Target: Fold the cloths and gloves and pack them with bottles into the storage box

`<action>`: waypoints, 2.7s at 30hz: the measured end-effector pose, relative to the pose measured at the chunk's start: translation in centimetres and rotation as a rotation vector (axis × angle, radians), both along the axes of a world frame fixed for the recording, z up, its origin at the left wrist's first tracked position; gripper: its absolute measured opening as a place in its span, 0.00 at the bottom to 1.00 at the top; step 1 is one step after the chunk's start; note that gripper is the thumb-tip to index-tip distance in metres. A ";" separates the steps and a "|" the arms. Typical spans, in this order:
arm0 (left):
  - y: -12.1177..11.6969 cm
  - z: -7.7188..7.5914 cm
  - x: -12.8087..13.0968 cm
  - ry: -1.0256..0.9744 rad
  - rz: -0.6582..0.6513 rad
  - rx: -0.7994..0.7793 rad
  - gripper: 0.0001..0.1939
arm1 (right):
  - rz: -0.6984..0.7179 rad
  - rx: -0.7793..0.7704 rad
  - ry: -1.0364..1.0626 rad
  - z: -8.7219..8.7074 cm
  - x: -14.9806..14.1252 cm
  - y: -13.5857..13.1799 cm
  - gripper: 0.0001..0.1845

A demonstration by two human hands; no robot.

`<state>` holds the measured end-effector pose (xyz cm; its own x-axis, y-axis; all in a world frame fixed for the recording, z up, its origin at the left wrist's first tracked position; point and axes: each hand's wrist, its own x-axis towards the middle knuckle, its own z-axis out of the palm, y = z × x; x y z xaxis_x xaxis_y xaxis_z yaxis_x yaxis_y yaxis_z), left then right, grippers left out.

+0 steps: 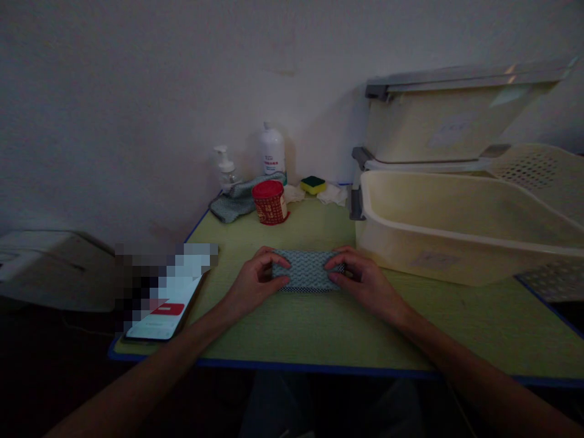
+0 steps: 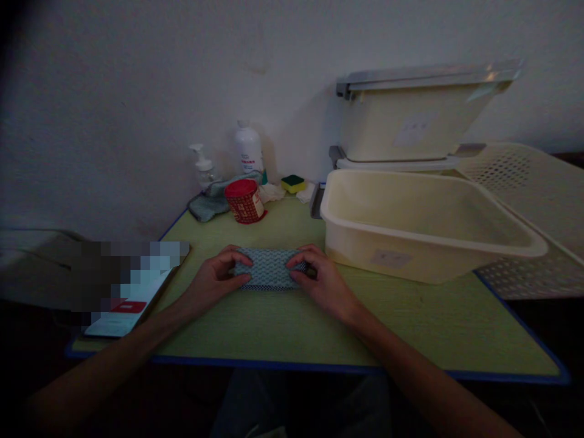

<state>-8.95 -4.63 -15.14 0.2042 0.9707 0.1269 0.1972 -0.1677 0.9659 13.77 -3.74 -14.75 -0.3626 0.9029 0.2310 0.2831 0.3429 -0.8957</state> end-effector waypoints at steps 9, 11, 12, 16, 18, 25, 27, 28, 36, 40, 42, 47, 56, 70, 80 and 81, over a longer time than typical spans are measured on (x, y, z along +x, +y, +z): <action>-1.0 -0.7 0.0 0.516 0.052 0.398 0.09 | -0.030 0.464 -0.444 0.0 -0.2 -0.7 0.10; -1.3 -0.5 -0.2 0.599 0.025 0.516 0.08 | -0.029 0.559 -0.526 0.3 -0.2 -0.9 0.11; -1.4 -0.3 -0.4 0.629 -0.007 0.559 0.08 | -0.015 0.590 -0.558 0.6 -0.1 -1.0 0.10; -1.3 0.2 -1.0 0.715 -0.163 0.634 0.09 | 0.097 0.624 -0.663 1.3 0.2 -1.2 0.12; -1.1 0.7 -1.1 0.774 -0.211 0.638 0.10 | 0.133 0.619 -0.724 1.6 0.2 -1.0 0.10; 0.0 2.5 -1.1 0.967 -0.340 0.682 0.12 | 0.195 0.747 -1.007 3.1 -0.3 -0.4 0.06; 0.1 2.8 -1.1 1.006 -0.357 0.709 0.12 | 0.230 0.835 -1.068 3.4 -0.2 -0.4 0.09; 0.1 2.8 -1.1 1.020 -0.357 0.714 0.12 | 0.250 0.876 -1.084 3.4 -0.2 -0.4 0.10; 0.0 2.0 -1.9 0.959 -0.427 0.801 0.12 | 0.265 0.967 -1.059 3.0 0.0 -0.3 0.07; 0.0 2.0 -1.8 0.970 -0.434 0.841 0.11 | 0.219 0.976 -1.038 2.6 0.0 -0.2 0.07; -0.1 2.1 -1.4 0.981 -0.412 0.864 0.11 | 0.187 0.985 -0.998 2.5 0.0 -0.2 0.07; -0.1 2.1 -0.9 0.986 -0.356 0.883 0.12 | 0.129 0.984 -0.921 2.2 0.0 -0.3 0.09; -0.2 2.2 -0.5 1.064 -0.279 1.174 0.12 | 0.180 1.069 -0.948 1.7 0.4 -0.4 0.06; -0.7 1.9 -0.6 1.099 -0.320 1.311 0.13 | 0.251 1.164 -0.880 1.4 0.6 -0.6 0.08; -0.9 1.6 -1.3 0.886 -0.359 0.945 0.11 | 0.289 0.718 -0.769 2.1 1.3 -1.6 0.11; -0.9 1.8 -1.1 0.892 -0.357 0.889 0.12 | 0.266 0.657 -0.806 2.4 1.0 -1.6 0.11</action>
